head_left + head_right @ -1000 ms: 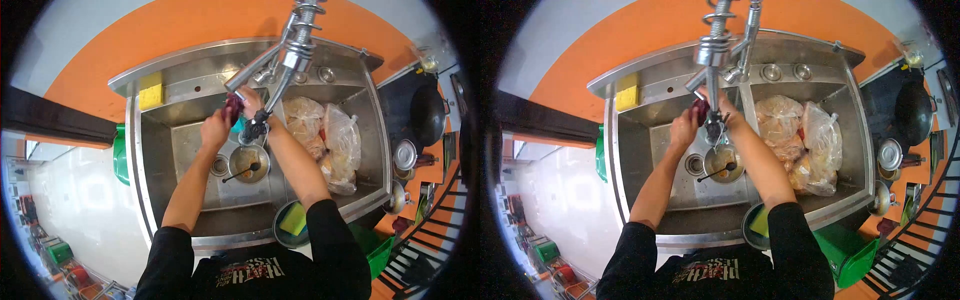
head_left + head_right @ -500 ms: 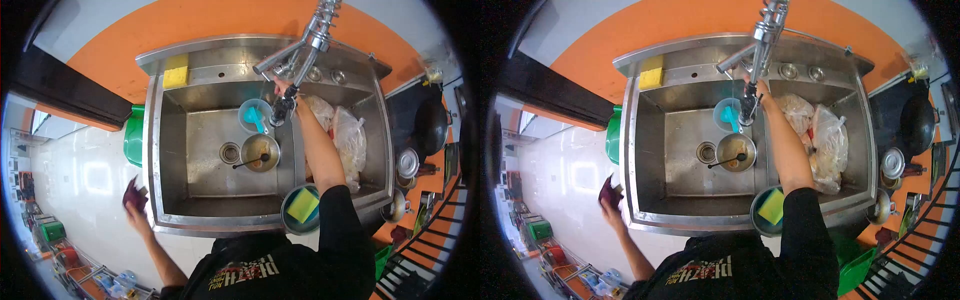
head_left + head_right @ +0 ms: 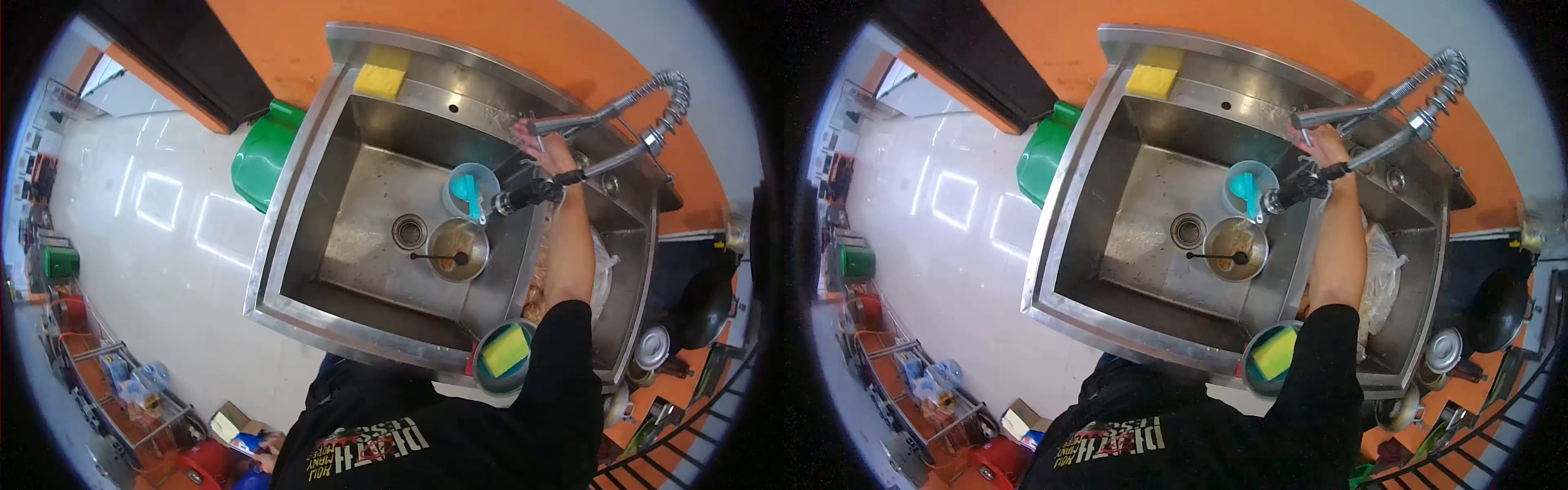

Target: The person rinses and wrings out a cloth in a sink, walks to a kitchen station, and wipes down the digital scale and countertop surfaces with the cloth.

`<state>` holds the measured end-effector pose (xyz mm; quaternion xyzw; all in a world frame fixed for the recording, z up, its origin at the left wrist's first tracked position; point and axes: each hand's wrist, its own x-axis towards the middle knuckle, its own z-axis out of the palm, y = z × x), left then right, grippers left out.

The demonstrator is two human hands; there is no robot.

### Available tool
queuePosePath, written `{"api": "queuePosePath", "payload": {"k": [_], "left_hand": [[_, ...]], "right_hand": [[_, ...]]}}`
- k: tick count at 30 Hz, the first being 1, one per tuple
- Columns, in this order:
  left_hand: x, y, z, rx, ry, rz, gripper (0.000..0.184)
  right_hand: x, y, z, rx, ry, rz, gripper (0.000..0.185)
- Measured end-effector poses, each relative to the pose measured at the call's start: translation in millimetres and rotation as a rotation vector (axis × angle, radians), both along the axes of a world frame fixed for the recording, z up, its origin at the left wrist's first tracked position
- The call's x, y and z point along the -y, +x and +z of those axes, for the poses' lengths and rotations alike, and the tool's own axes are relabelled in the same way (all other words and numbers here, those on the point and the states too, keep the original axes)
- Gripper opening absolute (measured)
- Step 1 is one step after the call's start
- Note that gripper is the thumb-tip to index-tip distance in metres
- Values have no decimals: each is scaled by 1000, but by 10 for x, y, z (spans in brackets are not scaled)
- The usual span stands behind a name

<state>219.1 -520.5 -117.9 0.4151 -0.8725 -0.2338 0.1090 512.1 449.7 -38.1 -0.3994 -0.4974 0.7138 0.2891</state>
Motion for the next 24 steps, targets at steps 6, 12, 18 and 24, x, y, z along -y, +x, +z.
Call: {"api": "queuePosePath", "payload": {"k": [6, 12, 18, 24], "left_hand": [[241, -282, -499, 246, 164, -144, 69], [691, -1357, -889, 275, 323, -236, 70], [747, -3404, -685, 15, 569, -184, 56], [-91, -4784, -403, -85, 634, -562, 59]], "right_hand": [[1045, 151, 741, -87, 62, -383, 43], [1846, 8, 1217, 162, 381, -624, 57], [2501, 42, 920, 162, 273, -1196, 53], [3060, -321, 809, 304, 306, -1140, 48]]}}
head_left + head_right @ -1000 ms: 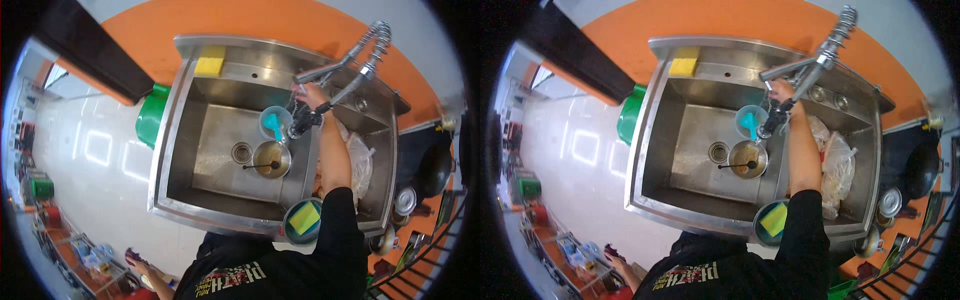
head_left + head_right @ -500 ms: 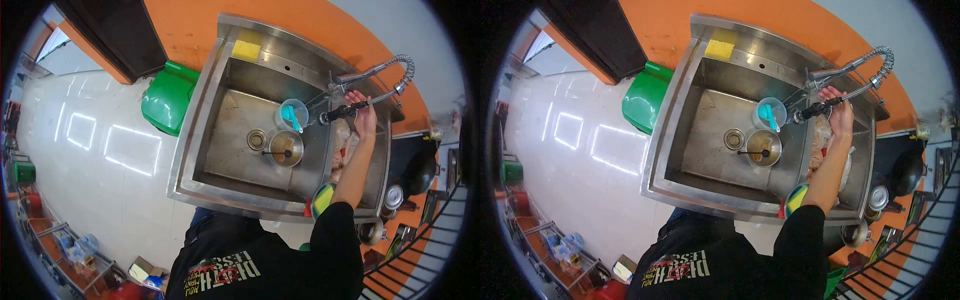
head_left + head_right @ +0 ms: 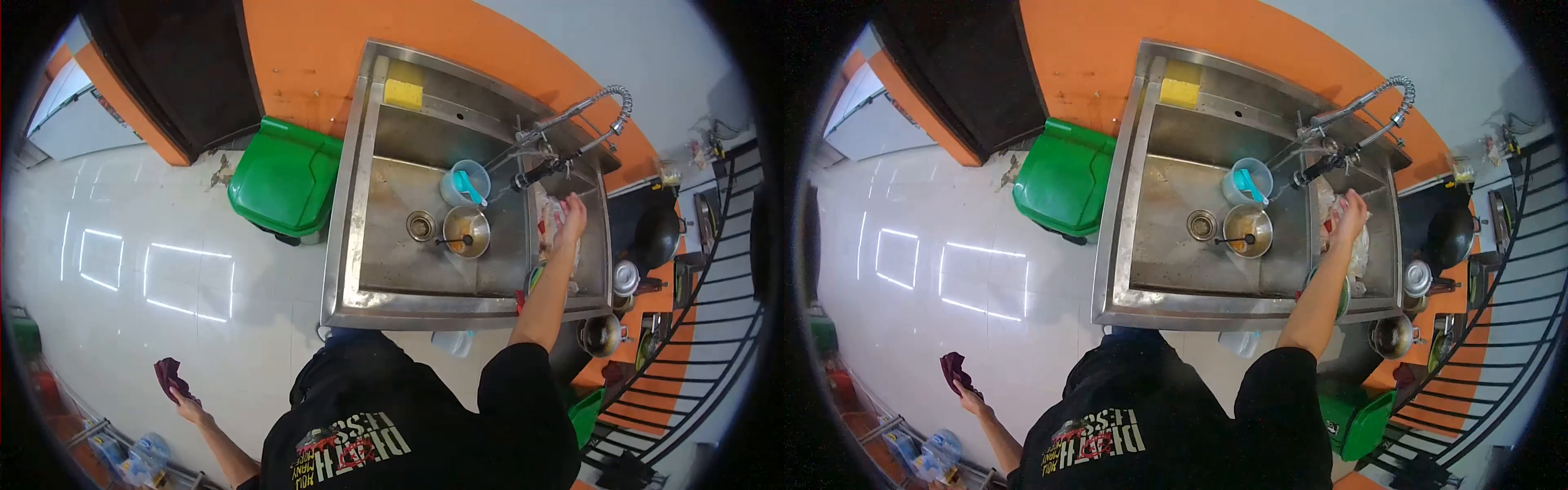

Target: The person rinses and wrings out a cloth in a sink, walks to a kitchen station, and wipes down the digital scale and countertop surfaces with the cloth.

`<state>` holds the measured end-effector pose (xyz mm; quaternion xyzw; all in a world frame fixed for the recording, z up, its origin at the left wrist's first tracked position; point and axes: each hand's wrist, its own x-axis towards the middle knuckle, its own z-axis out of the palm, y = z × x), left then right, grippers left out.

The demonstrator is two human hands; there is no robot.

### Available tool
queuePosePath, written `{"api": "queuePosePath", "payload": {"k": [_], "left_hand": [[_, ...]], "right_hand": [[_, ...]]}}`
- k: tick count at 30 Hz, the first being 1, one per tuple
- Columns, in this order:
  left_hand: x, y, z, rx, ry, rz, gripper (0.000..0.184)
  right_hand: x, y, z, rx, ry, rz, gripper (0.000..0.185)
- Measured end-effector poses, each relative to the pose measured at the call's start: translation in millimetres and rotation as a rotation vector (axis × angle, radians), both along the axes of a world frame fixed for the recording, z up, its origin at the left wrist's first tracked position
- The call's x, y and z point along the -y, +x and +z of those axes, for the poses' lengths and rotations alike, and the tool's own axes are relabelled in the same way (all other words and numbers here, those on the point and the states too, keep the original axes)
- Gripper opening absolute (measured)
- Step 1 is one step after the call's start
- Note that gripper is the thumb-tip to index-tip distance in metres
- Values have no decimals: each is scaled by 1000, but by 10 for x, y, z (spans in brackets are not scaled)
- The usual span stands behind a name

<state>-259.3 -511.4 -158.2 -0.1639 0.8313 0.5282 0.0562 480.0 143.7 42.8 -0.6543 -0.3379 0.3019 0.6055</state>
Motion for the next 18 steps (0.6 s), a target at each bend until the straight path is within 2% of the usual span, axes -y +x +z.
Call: {"api": "queuePosePath", "payload": {"k": [1, 4, 7, 9, 10, 11, 12, 13, 14, 15, 18], "left_hand": [[-113, -90, -39, 13, -15, -4, 59], [-337, -114, -219, 64, 23, -22, 57], [-472, 159, -294, 42, 22, -97, 57], [-165, 168, -656, 174, -113, -118, 61], [-160, 355, -662, 60, -76, -152, 63], [-137, 479, -603, 126, -228, -132, 64], [50, 505, -758, 176, -256, -139, 74], [186, 559, -829, 188, -545, -139, 78], [198, 695, -742, 200, -528, -195, 73], [192, 783, -701, 235, -520, -214, 73], [124, 870, -650, 328, -483, -217, 71]], "right_hand": [[19, -116, 21, 71, -5, 59, 53], [-202, -464, 221, 343, -19, 11, 67], [-790, -393, 17, 351, 173, 11, 74], [-1130, -231, -198, 391, 224, 76, 68], [-1214, -201, -270, 408, 257, 105, 66], [-1096, -358, -136, 365, 152, 63, 47], [-1025, -340, -162, 363, 116, 106, 42], [-1016, -263, -190, 367, 81, 155, 36], [-1027, -231, -210, 373, 50, 208, 31], [-986, -263, -224, 240, -10, 175, 23], [-666, -523, -55, 130, -62, 215, 20]]}}
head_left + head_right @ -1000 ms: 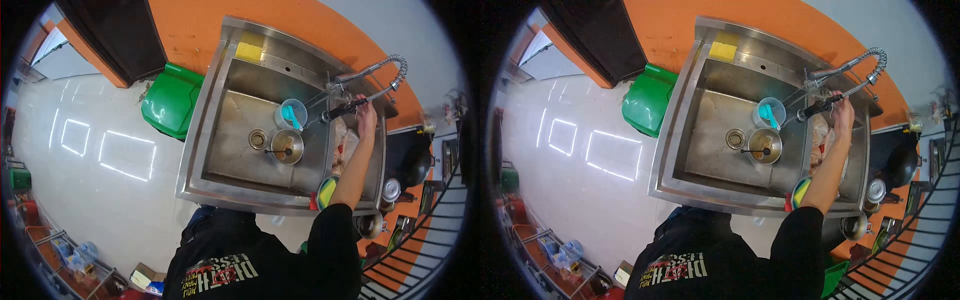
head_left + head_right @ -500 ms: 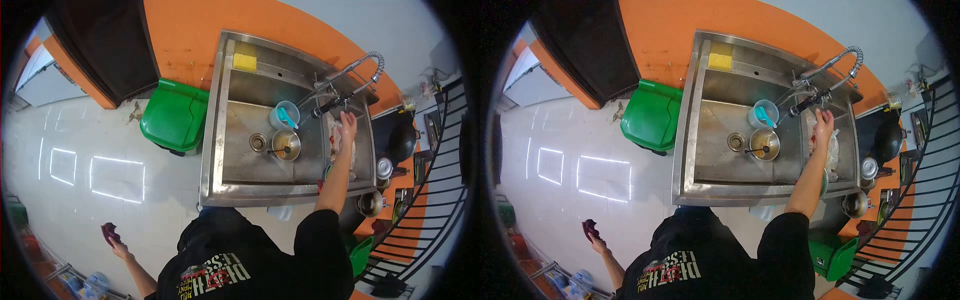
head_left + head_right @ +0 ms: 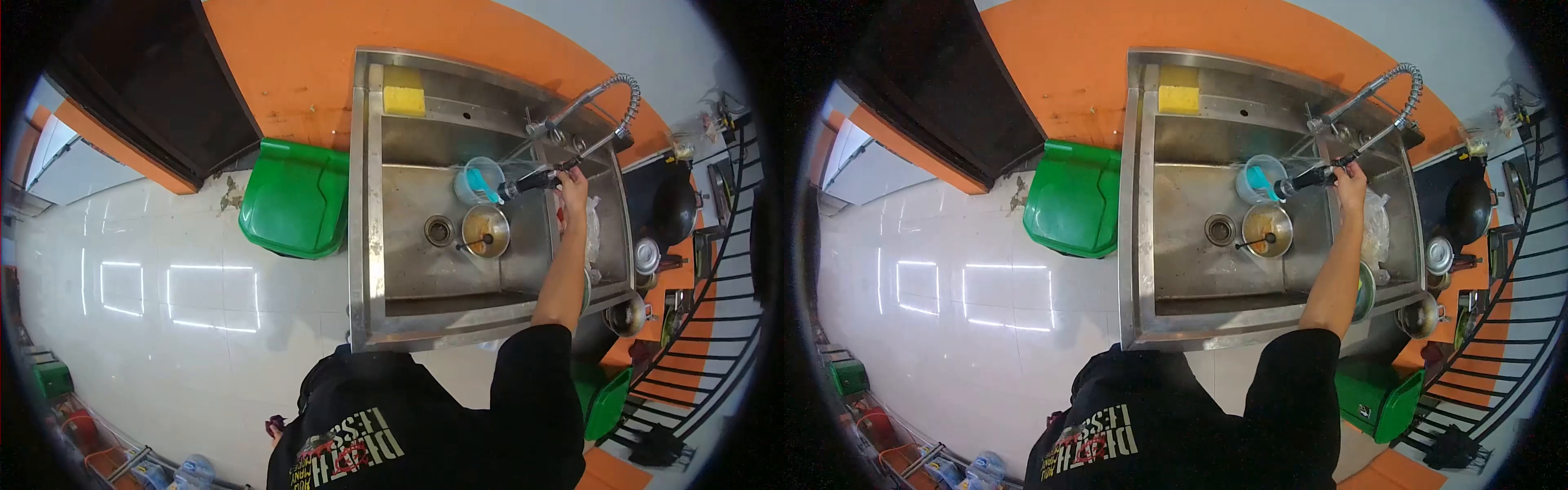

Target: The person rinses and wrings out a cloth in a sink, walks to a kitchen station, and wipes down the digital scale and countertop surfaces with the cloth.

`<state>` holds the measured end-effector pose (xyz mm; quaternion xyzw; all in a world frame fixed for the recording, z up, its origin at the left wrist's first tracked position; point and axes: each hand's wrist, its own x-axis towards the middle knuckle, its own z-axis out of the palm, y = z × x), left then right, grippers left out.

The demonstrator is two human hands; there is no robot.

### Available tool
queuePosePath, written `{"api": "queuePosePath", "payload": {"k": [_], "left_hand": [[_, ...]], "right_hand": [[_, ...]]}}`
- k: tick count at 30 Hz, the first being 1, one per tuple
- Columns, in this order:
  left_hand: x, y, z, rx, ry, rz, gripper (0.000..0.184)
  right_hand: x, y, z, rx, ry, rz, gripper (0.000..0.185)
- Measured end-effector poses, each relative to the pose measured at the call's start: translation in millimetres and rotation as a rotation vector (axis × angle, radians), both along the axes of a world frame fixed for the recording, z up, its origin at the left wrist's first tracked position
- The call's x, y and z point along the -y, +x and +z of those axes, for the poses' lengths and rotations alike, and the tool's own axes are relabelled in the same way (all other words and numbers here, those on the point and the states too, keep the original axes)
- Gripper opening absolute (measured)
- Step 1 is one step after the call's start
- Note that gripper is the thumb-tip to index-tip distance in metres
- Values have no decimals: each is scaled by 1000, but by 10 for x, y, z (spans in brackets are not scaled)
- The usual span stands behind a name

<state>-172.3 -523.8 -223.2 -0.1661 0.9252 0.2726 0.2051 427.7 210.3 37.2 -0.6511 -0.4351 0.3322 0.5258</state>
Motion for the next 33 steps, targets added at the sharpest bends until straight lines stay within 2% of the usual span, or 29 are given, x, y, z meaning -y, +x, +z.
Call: {"api": "queuePosePath", "payload": {"k": [3, 6, 9, 12, 13, 14, 16, 17, 19, 20, 21, 22, 23, 24, 26, 27, 28, 29, 31, 32, 33], "left_hand": [[-108, 23, 12, 33, 36, -6, 69], [-196, -2, -10, 48, 89, 2, 67], [-338, -61, -14, 25, 168, 25, 65], [-532, -155, -12, -54, 303, 64, 57], [-575, -187, -10, -59, 321, 44, 57], [-574, -208, 5, -65, 334, 30, 57], [-547, -204, 86, -74, 327, 15, 56], [-515, -166, 125, -78, 309, 20, 55], [-391, -56, 187, -71, 267, 57, 52], [-306, -31, 56, -128, 235, 87, 54], [-212, -14, -196, -189, 196, 129, 56], [-129, 7, -452, -254, 154, 179, 57], [-70, 66, -623, -294, 66, 179, 57], [-250, 80, -501, -29, -24, 329, 56], [-461, 150, -453, -44, 64, 585, 56], [-477, 189, -633, -31, 10, 732, 55], [-441, 209, -861, -11, -40, 864, 55], [-465, 208, -880, 47, -36, 911, 52], [-389, -15, -1277, -63, 25, 1003, 50], [-309, -219, -1510, -122, 52, 1039, 50], [-291, -543, -1669, -191, 94, 1007, 46]], "right_hand": [[-62, 290, -156, 149, 5, 76, 17], [-153, 409, -270, 302, 137, 65, 19], [-143, 422, -222, 605, 105, -61, 24], [-151, 400, -218, 573, 103, -143, 28], [-142, 396, -173, 642, 58, -142, 31], [-127, 359, -176, 636, 119, -127, 32], [-217, 459, -260, 618, 245, -75, 34], [-261, 515, -263, 594, 173, -66, 41], [-506, 704, -466, 552, 196, -158, 42], [-521, 547, -308, 721, -46, -218, 56], [-826, 974, -674, 972, 23, -198, 61], [-821, 564, -497, 1016, -154, -322, 59], [-945, 290, -525, 1126, -140, -459, 53], [-1024, -44, -574, 1183, 70, -605, 47], [-1085, -1103, -771, 1123, 566, -789, 38], [-1346, -1497, -1151, 1069, 613, -714, 38], [-973, -2645, -1133, 921, 736, -482, 36], [-841, -3430, -1432, 775, 839, -262, 35], [-166, -5337, -1977, 464, 996, 139, 36], [231, -6209, -2381, -16, 720, 570, 41], [825, -7149, -2288, -76, 502, 887, 42]]}}
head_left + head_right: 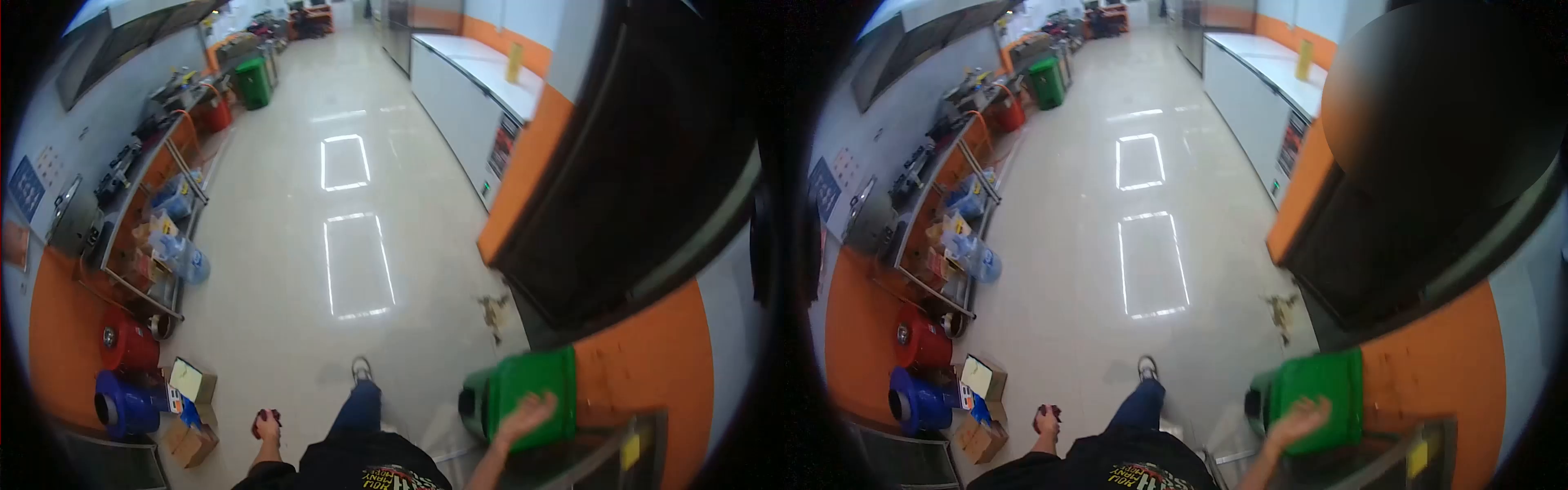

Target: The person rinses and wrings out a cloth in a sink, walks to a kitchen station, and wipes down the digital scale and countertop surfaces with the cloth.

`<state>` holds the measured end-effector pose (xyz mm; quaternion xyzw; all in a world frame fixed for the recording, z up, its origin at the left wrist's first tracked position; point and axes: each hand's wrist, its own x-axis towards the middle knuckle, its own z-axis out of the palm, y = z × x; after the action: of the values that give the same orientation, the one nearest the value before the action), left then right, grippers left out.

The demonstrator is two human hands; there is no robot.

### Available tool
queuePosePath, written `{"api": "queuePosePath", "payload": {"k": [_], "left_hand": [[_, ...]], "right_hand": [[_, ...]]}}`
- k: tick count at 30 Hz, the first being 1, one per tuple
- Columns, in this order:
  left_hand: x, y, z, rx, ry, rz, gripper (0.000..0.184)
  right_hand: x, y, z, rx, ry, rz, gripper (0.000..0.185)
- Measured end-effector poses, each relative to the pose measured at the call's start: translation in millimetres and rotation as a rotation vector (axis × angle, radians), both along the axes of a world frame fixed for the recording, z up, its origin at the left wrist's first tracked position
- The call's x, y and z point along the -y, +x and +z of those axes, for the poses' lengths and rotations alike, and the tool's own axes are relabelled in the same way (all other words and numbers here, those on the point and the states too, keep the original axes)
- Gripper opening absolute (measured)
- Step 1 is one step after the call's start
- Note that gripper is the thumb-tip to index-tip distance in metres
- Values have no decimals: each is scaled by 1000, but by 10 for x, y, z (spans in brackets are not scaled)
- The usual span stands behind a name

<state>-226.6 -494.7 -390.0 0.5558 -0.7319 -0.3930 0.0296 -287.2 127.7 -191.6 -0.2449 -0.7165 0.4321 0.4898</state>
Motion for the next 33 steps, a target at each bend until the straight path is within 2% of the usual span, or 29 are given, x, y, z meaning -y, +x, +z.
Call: {"api": "queuePosePath", "payload": {"k": [1, 2, 3, 4, 5, 6, 7, 8, 9, 10, 12, 13, 15, 16, 18, 19, 21, 23, 24, 25, 27, 28, 32, 33], "left_hand": [[-122, -447, 215, -27, 114, -29, 45], [-364, -947, 666, -56, 224, -64, 45], [-322, -1378, 626, -130, 385, -180, 47], [-474, -1949, 1031, -154, 384, -253, 49], [-488, -2428, 1015, -56, 409, -343, 53], [-616, -2922, 1244, -67, 455, -529, 60], [-758, -3417, 1458, -206, 531, -669, 66], [-810, -3888, 1389, -171, 668, -802, 63], [-982, -4297, 1460, -324, 752, -881, 59], [-1168, -4681, 2172, -312, 682, -1036, 54], [-1360, -5477, 2311, -314, 795, -1212, 52], [-1410, -5885, 2235, -217, 970, -1312, 49], [-1484, -6715, 2247, -123, 988, -1421, 53], [-1486, -7084, 2132, -127, 919, -1474, 55], [-1456, -7906, 1919, -150, 758, -1580, 60], [-1392, -8311, 1964, -49, 713, -1639, 64], [-1189, -9059, 1896, -128, 848, -1678, 60], [-854, -9784, 2132, 43, 836, -1646, 57], [-645, -10045, 2032, -81, 761, -1599, 52], [-405, -10319, 2095, -96, 730, -1504, 51], [16, -10871, 2204, -154, 678, -1317, 49], [226, -11179, 2282, -100, 566, -1243, 45], [950, -12415, 2234, -94, 140, -993, 39], [1081, -12813, 2229, -110, 57, -1007, 38]], "right_hand": [[552, -733, -3, 24, -256, 393, 47], [877, -1294, -120, 170, -222, 744, 53], [1304, -1789, 183, 354, -50, 933, 57], [1765, -2269, 529, 547, 142, 1106, 61], [2069, -2649, 598, 523, 266, 1163, 62], [2319, -3002, 658, 501, 390, 1218, 63], [2539, -3347, 713, 484, 508, 1270, 65], [2677, -3645, 749, 455, 559, 1218, 64], [2772, -3942, 761, 427, 604, 1164, 63], [2842, -4231, 734, 400, 644, 1106, 62], [2808, -4816, 463, 450, 98, 1199, 52], [2735, -5089, 284, 470, -175, 1218, 47], [2552, -5681, 118, 647, -403, 1207, 42], [2471, -5972, 79, 735, -511, 1196, 39], [2452, -6628, 54, 677, -451, 1101, 33], [2457, -6976, 12, 647, -425, 1056, 30], [2421, -7832, -160, 767, -284, 1054, 23], [2692, -8797, -15, 809, -168, 1108, 22], [2858, -9291, 96, 844, -66, 1180, 22], [3019, -9781, 192, 892, 44, 1253, 23], [3441, -10772, 432, 804, 119, 1422, 22], [3665, -11288, 423, 849, -17, 1485, 21], [4494, -13312, 201, 901, 33, 1692, 24], [4705, -13752, 102, 908, 66, 1718, 26]]}}
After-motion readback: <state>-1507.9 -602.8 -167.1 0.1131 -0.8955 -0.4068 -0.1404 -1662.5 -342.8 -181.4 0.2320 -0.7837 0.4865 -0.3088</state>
